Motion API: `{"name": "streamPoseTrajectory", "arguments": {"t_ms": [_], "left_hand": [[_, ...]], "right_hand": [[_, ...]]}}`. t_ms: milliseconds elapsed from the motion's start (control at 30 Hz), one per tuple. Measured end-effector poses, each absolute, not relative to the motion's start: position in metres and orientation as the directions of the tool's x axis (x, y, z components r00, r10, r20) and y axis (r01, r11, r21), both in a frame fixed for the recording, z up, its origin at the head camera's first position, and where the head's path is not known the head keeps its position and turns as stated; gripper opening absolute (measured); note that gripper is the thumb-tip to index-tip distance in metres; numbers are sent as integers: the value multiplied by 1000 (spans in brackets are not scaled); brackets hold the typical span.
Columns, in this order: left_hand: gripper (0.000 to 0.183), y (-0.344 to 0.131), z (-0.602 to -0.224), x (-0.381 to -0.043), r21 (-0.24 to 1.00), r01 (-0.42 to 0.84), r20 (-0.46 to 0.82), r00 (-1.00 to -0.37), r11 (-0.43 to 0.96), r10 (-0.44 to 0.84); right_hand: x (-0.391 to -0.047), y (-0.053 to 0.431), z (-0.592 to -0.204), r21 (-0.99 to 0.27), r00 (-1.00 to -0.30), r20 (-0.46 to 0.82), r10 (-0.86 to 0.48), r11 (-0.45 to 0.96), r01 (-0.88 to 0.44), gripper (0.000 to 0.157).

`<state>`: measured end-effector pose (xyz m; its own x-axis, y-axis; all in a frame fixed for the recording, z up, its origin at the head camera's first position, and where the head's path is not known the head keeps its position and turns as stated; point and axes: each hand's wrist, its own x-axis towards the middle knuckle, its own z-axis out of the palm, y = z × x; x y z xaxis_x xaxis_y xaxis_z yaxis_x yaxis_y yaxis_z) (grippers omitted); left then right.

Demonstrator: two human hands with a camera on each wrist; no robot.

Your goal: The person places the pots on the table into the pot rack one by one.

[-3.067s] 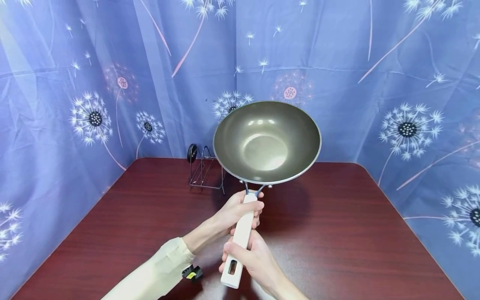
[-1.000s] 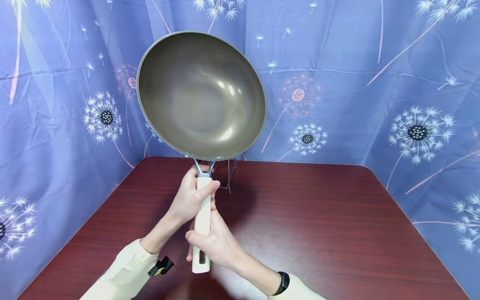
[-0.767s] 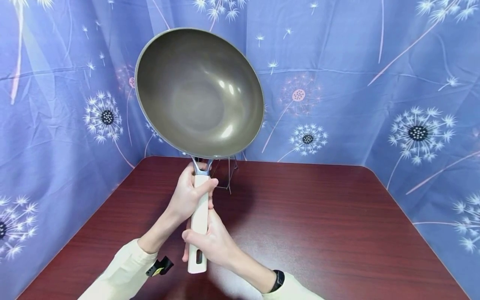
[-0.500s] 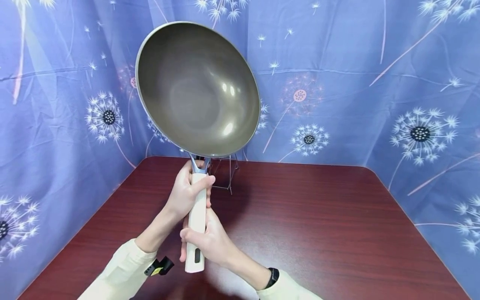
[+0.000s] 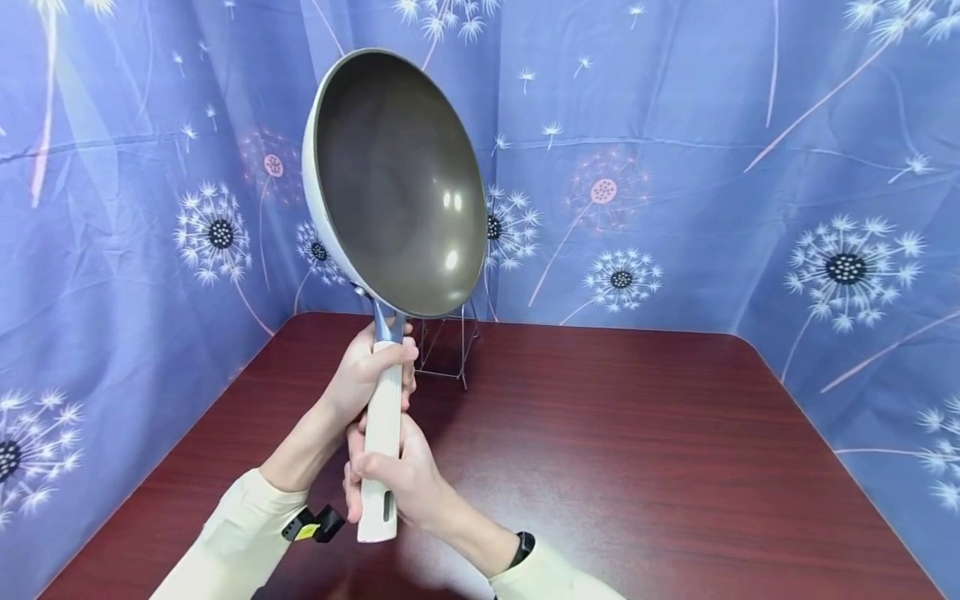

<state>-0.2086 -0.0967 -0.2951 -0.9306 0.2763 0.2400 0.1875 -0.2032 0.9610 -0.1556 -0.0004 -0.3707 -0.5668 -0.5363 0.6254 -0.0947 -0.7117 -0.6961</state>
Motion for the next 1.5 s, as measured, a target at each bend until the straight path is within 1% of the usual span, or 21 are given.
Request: {"name": "streamPoseTrajectory", "arguments": {"t_ms": [233, 400, 667, 833, 1000, 1333, 1500], "left_hand": [[33, -99, -296, -210, 964, 192, 234, -940, -184, 250], [28, -99, -297, -212, 966, 188, 229, -941, -175, 250], [26, -98, -303, -215, 969, 125, 184, -941, -213, 285], [25, -98, -305, -216, 972, 116, 176, -936, -202, 306], [25, -97, -308, -217, 975, 121, 176, -932, -184, 317], [25, -94, -312, -218, 987, 156, 157, -950, -25, 269], [25, -92, -314, -219, 992, 129, 128, -956, -12, 266]], "right_hand": [[-160, -3, -373, -661, -524, 633, -569, -750, 16, 34], [-160, -4, -371, -644, -504, 637, -583, -762, 67, 31], [-162, -3, -370, -597, -454, 669, -589, -789, 144, 24], [-161, -3, -370, -589, -435, 678, -592, -792, 160, 23], [-161, -2, -372, -588, -431, 679, -593, -792, 164, 21], [-161, 3, -379, -598, -430, 665, -610, -780, 184, 21], [-162, 5, -384, -605, -438, 662, -608, -779, 168, 23]]}}
